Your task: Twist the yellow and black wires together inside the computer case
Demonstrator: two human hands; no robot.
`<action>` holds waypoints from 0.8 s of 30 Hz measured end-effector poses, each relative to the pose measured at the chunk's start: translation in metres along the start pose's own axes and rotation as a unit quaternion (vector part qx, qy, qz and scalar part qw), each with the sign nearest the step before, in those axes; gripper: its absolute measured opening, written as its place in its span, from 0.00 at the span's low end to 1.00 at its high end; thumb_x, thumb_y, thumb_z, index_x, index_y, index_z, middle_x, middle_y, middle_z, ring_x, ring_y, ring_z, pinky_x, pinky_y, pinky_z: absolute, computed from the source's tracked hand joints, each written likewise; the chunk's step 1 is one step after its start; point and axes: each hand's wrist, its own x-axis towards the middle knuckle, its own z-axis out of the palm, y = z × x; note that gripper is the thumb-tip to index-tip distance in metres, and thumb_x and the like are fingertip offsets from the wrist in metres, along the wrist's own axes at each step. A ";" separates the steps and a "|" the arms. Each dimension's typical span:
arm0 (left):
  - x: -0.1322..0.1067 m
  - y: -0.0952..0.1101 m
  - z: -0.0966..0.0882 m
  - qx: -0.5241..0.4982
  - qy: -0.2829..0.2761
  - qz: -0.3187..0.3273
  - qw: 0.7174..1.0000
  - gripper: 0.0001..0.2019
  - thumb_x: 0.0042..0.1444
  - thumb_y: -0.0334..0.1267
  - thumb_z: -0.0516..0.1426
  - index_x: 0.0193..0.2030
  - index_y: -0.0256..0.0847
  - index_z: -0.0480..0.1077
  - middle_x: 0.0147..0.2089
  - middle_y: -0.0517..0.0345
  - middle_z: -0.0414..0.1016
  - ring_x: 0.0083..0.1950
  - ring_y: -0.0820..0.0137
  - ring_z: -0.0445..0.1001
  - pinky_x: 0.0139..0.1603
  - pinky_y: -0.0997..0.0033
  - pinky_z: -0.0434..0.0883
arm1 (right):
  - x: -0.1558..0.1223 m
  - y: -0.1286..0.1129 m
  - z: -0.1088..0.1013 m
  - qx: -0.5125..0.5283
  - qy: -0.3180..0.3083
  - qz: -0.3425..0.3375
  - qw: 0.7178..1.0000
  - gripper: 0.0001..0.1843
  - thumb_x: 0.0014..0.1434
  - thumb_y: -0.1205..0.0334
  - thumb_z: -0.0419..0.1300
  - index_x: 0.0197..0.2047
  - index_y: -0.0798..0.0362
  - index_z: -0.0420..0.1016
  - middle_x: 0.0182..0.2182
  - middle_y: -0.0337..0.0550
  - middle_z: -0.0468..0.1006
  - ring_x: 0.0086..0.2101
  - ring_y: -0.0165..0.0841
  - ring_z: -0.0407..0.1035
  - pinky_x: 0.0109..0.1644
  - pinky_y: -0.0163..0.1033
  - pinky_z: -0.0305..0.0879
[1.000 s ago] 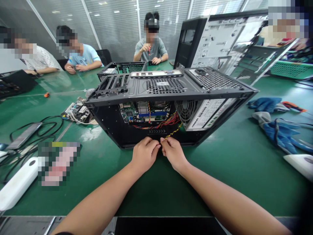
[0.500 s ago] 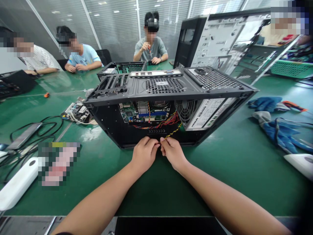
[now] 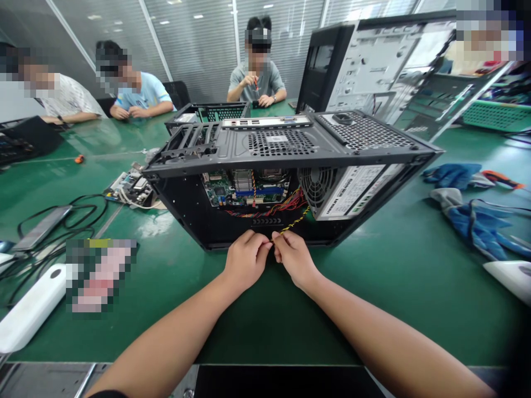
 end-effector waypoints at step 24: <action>-0.002 -0.001 0.002 0.068 -0.013 0.037 0.997 0.06 0.65 0.35 0.55 0.37 0.41 0.71 0.34 0.57 0.71 0.36 0.69 0.71 0.37 0.70 0.69 | 0.000 0.001 0.000 -0.004 0.014 -0.007 1.000 0.24 0.58 0.43 0.62 0.22 0.49 0.61 0.15 0.32 0.64 0.17 0.27 0.59 0.23 0.35 0.56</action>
